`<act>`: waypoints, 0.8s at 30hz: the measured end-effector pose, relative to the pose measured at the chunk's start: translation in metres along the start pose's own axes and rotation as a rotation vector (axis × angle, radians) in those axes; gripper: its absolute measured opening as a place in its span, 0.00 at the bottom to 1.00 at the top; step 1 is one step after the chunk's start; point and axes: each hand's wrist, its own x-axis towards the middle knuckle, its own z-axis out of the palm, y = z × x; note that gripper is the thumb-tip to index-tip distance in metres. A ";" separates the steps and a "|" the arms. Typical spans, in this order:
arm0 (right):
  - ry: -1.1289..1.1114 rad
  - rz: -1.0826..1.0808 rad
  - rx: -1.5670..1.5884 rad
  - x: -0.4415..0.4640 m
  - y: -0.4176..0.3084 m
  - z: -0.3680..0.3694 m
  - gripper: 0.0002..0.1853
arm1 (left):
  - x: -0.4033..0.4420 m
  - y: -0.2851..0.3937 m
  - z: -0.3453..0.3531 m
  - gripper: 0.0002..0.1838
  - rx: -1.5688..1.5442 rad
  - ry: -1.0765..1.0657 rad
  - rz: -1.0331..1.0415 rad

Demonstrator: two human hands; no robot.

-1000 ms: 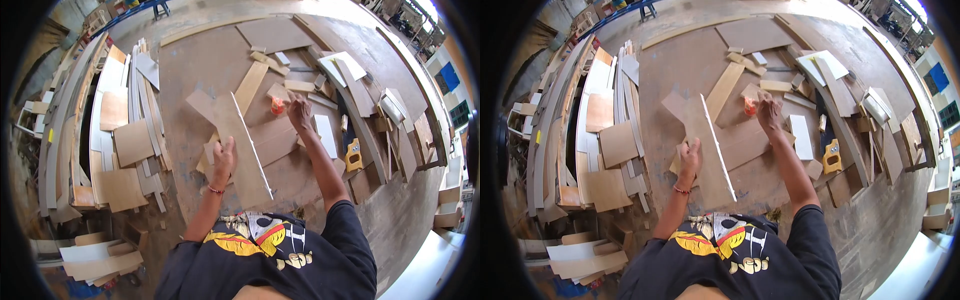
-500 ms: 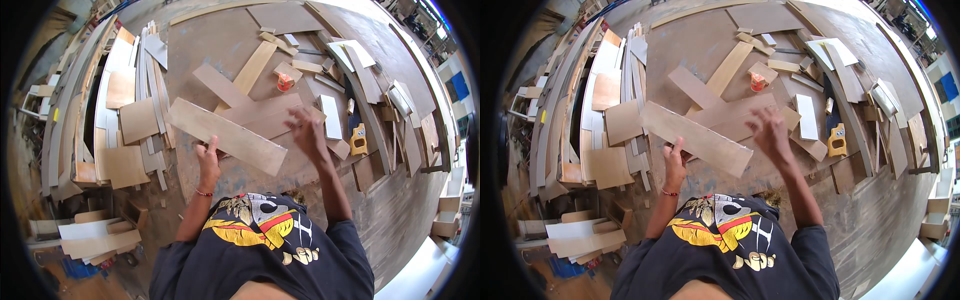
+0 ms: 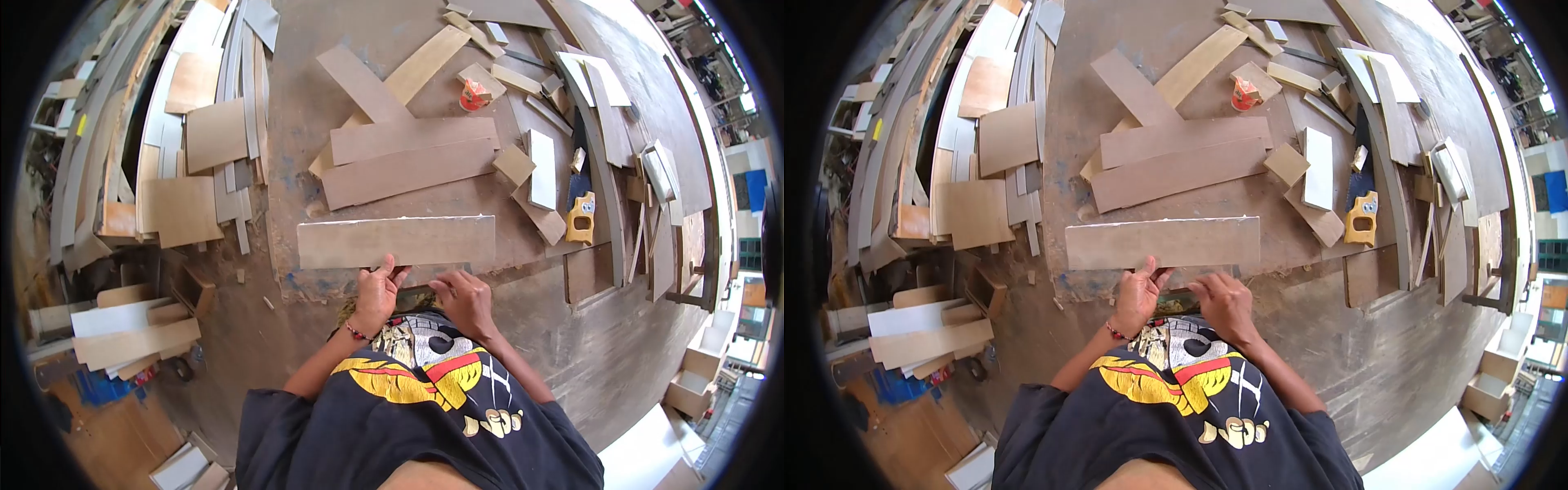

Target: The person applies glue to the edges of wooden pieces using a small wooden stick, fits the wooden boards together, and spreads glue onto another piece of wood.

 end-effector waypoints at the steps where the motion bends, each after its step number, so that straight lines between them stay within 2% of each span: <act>1: -0.057 0.213 0.071 -0.009 0.006 -0.004 0.06 | -0.010 0.001 0.010 0.16 -0.018 0.004 0.037; 2: -0.113 0.430 0.141 -0.016 0.016 -0.008 0.05 | -0.016 -0.001 0.015 0.16 -0.034 0.010 0.072; 3: -0.125 0.549 0.199 -0.024 0.031 -0.009 0.07 | -0.016 -0.004 0.013 0.16 -0.037 0.024 0.068; 4: -0.141 0.560 0.198 -0.031 0.043 -0.010 0.07 | -0.018 -0.003 0.009 0.15 -0.045 0.034 0.104; 6: 0.035 0.359 0.104 -0.033 0.064 -0.010 0.07 | -0.019 0.005 0.002 0.15 -0.053 0.057 0.143; 9: 0.024 0.364 0.119 -0.008 0.072 -0.009 0.06 | -0.024 0.034 0.004 0.14 -0.119 0.110 0.263; 11: -0.002 0.377 0.131 0.011 0.083 -0.004 0.06 | -0.023 0.045 0.003 0.14 -0.102 0.070 0.347; 13: 0.019 0.658 0.768 0.030 0.095 0.010 0.09 | -0.021 0.033 0.010 0.14 -0.095 0.118 0.355; 14: 0.007 0.655 0.776 0.032 0.095 0.011 0.09 | -0.017 0.024 0.016 0.14 -0.089 0.136 0.337; 17: 0.080 0.767 1.057 0.021 0.093 0.008 0.11 | -0.012 -0.009 0.029 0.11 -0.054 0.141 0.299; 18: 0.068 0.762 1.058 0.015 0.095 0.007 0.11 | -0.010 -0.019 0.029 0.11 -0.062 0.154 0.269; 20: 0.264 0.826 1.172 0.005 0.100 0.007 0.10 | -0.006 -0.032 0.029 0.10 -0.059 0.141 0.237; 24: 0.303 0.883 1.213 -0.003 0.120 0.004 0.11 | 0.005 -0.049 0.025 0.09 -0.067 0.109 0.170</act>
